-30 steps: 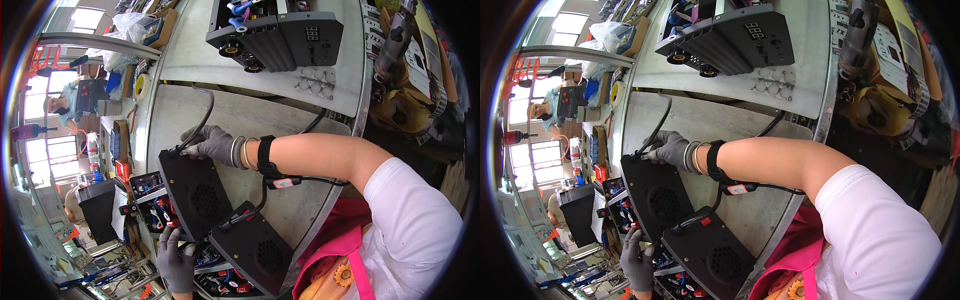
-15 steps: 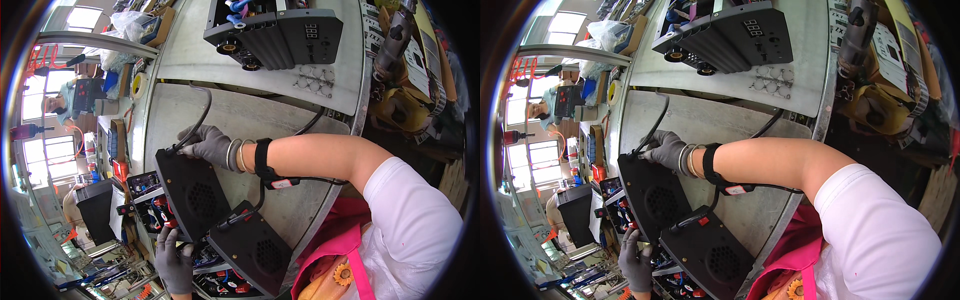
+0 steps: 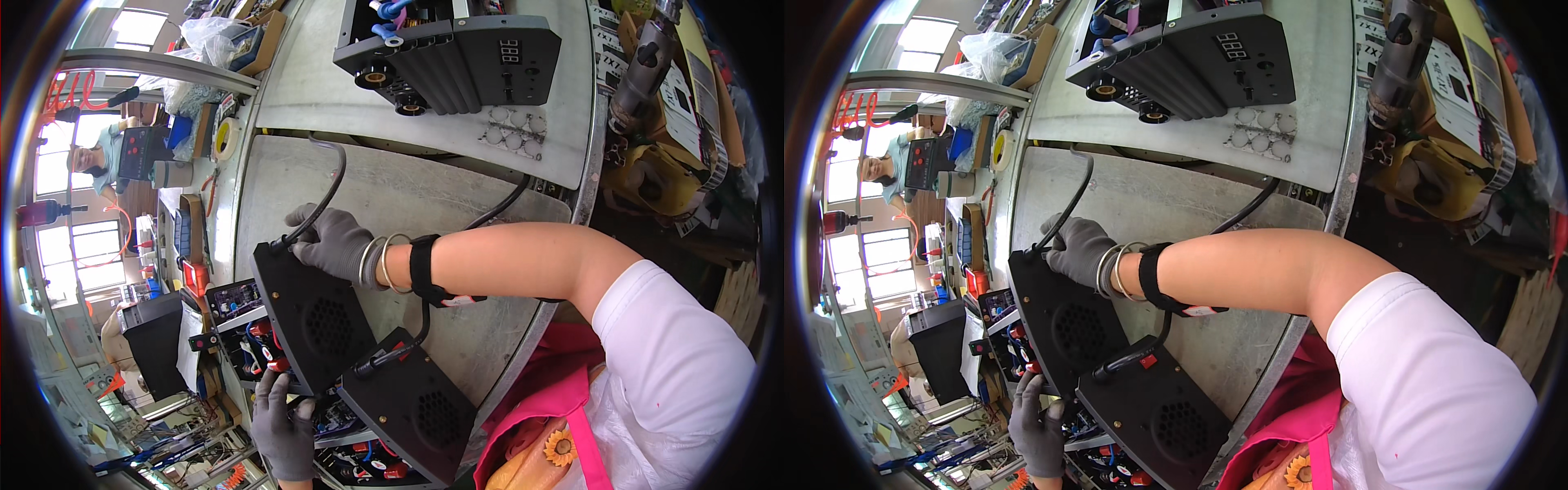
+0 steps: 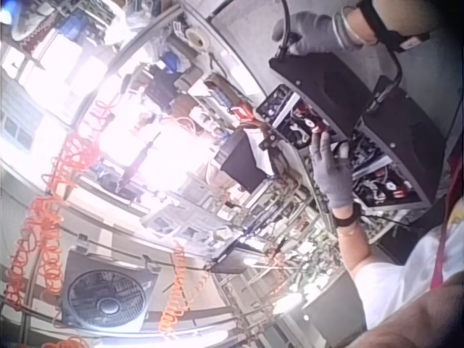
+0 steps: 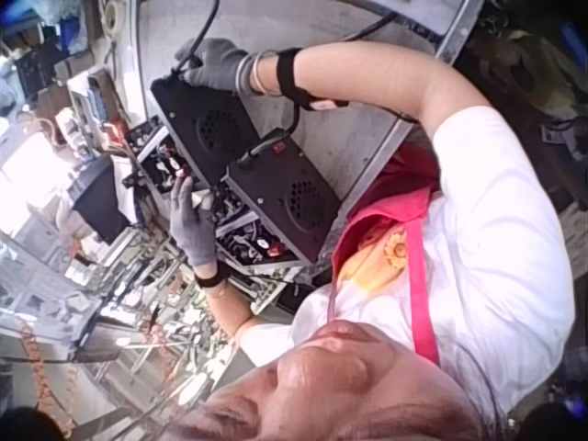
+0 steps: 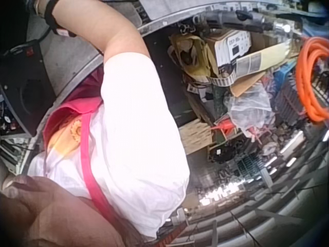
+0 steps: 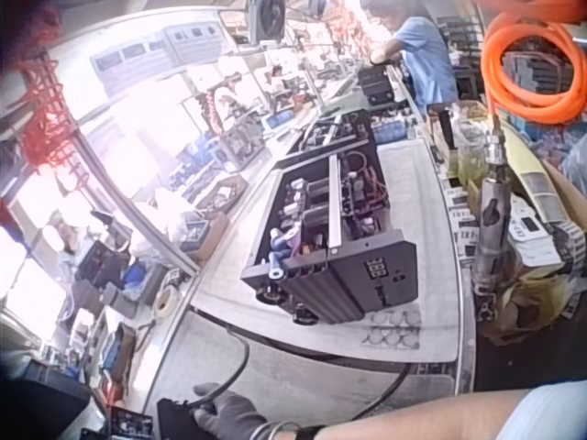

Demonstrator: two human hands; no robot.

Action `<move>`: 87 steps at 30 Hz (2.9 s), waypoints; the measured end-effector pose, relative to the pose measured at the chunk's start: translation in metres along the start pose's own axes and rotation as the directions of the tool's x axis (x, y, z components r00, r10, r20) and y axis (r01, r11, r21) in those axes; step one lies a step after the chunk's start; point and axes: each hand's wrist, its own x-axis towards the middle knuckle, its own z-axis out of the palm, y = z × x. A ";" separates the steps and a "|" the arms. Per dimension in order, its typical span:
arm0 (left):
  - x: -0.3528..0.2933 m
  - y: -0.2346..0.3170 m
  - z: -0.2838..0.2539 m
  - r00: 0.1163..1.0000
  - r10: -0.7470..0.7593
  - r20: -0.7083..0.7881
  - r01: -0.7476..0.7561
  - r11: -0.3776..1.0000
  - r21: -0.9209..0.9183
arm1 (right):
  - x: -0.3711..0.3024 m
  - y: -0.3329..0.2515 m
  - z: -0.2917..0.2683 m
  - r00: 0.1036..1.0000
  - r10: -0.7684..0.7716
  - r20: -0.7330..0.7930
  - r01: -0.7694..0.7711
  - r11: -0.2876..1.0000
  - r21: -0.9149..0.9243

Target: The worker is assembling electronic power supplies or inverters on a factory production line, applying labels and using a pneumatic screwdriver to secure components.

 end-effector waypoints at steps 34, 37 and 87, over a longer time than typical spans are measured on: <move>-0.162 -0.063 0.058 0.880 -0.469 0.070 0.280 0.395 -0.875 | -0.142 -0.115 -0.004 0.704 0.237 0.670 0.471 0.551 -0.689; -0.172 -0.060 0.061 0.852 -0.523 0.017 0.254 0.385 -0.887 | -0.162 -0.128 -0.005 0.752 0.198 0.629 0.425 0.584 -0.692; -0.061 -0.188 0.091 0.124 -0.903 -0.412 0.472 0.419 -0.776 | -0.241 -0.079 -0.087 0.573 -0.737 0.358 0.536 0.007 -0.844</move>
